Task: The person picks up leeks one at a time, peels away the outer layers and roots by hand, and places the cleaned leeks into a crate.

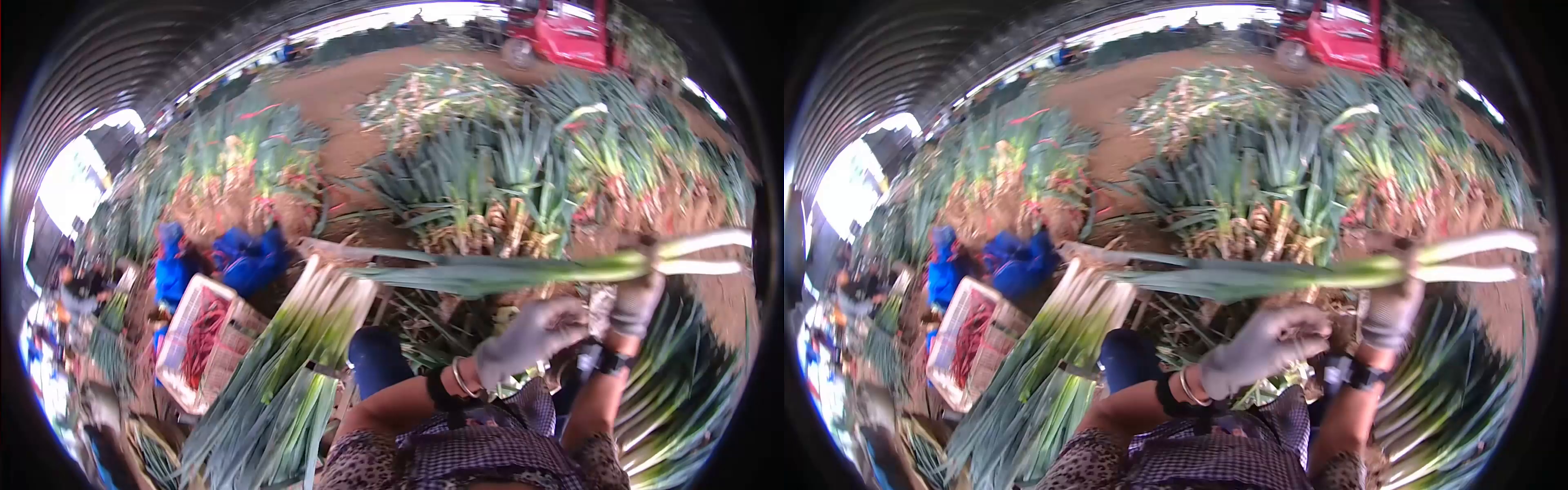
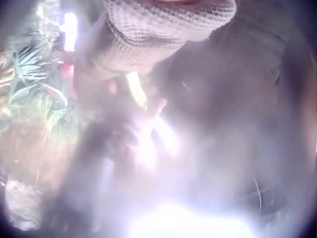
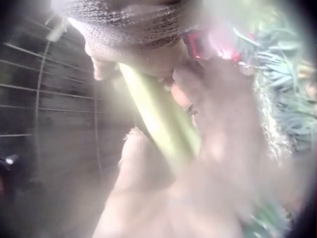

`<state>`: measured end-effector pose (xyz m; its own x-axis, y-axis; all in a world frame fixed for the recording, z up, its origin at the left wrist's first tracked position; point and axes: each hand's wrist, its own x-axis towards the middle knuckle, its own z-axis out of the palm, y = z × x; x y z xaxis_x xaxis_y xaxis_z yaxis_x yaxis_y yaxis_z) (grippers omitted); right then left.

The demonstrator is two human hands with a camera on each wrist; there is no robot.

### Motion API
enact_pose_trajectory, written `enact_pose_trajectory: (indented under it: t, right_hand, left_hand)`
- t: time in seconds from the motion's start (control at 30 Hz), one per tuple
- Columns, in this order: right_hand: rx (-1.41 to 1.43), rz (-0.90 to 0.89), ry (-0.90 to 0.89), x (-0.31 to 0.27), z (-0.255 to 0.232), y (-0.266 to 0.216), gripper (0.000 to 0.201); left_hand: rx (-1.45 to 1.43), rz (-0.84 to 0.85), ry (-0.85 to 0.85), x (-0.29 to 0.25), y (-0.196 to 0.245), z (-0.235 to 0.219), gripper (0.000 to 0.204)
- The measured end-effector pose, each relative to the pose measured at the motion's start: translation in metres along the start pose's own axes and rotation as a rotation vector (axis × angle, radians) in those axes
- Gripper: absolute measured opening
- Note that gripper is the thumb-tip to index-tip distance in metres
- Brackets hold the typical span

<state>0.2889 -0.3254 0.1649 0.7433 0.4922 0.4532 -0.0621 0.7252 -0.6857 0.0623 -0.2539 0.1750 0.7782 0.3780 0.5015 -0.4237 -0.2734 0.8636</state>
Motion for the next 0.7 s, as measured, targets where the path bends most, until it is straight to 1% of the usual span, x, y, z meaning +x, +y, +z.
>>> enact_pose_trajectory:
  t: [0.03,0.07,0.1,0.13,0.17,0.2,0.23,0.27,0.3,0.33,0.37,0.4,0.43,0.5,0.53,0.57,0.63,0.67,0.7]
  right_hand:
    - [-0.017,-0.122,-0.058,0.008,-0.037,-0.002,0.057]
    - [-0.005,-0.164,-0.028,0.004,-0.017,-0.021,0.053]
    - [0.114,-0.189,-0.192,-0.005,0.002,-0.039,0.045]
    - [0.214,-0.089,-0.317,-0.004,0.013,-0.050,0.041]
    - [0.275,-0.035,-0.389,-0.004,0.026,-0.058,0.038]
    - [0.331,0.024,-0.457,-0.003,0.039,-0.066,0.035]
    - [0.331,0.009,-0.409,-0.003,0.050,-0.067,0.038]
    - [0.330,-0.006,-0.360,-0.002,0.060,-0.068,0.041]
    - [0.322,-0.018,-0.389,-0.001,0.078,-0.069,0.049]
    - [0.315,-0.030,-0.418,0.001,0.095,-0.069,0.057]
    - [0.303,-0.034,-0.339,-0.011,0.124,-0.071,0.062]
    - [0.253,-0.079,-0.420,-0.002,0.113,-0.054,0.070]
    - [0.205,-0.128,-0.500,0.007,0.103,-0.038,0.078]
    - [0.039,-0.154,-0.538,-0.006,0.141,-0.023,0.081]
    - [0.033,-0.172,-0.727,-0.004,0.124,-0.003,0.081]
    - [0.051,-0.016,-0.736,-0.008,0.112,0.011,0.075]
    - [-0.061,0.185,-0.580,-0.027,0.089,0.034,0.060]
    - [-0.117,0.283,-0.498,-0.039,0.078,0.045,0.054]
    - [-0.175,0.385,-0.415,-0.048,0.066,0.055,0.049]
  left_hand:
    - [0.167,0.026,0.019,0.003,0.010,0.000,0.036]
    - [0.496,0.200,0.105,0.013,0.014,-0.002,0.064]
    - [0.621,0.316,0.124,0.026,0.007,0.003,0.085]
    - [0.571,0.318,0.061,0.036,-0.002,0.010,0.092]
    - [0.663,0.282,0.033,0.043,-0.021,0.021,0.091]
    - [0.533,0.253,0.028,0.049,-0.026,0.023,0.089]
    - [0.407,0.231,0.022,0.055,-0.026,0.018,0.087]
    - [0.548,0.324,0.126,0.059,-0.027,0.015,0.081]
    - [0.688,0.411,0.229,0.059,-0.016,0.009,0.075]
    - [0.748,0.426,0.256,0.060,-0.006,-0.002,0.058]
    - [0.842,0.348,0.246,0.056,0.017,-0.019,0.044]
    - [0.992,0.304,0.289,0.042,0.042,-0.042,0.037]
    - [1.068,0.267,0.303,0.023,0.078,-0.066,0.033]
    - [1.302,0.201,0.382,-0.020,0.137,-0.113,0.038]
    - [1.442,0.142,0.427,-0.045,0.164,-0.135,0.041]
    - [1.560,0.075,0.469,-0.065,0.185,-0.151,0.044]
    - [1.809,-0.131,0.533,-0.105,0.223,-0.177,0.050]
    - [1.908,-0.263,0.545,-0.123,0.238,-0.185,0.053]
    - [1.997,-0.510,0.537,-0.139,0.251,-0.190,0.050]
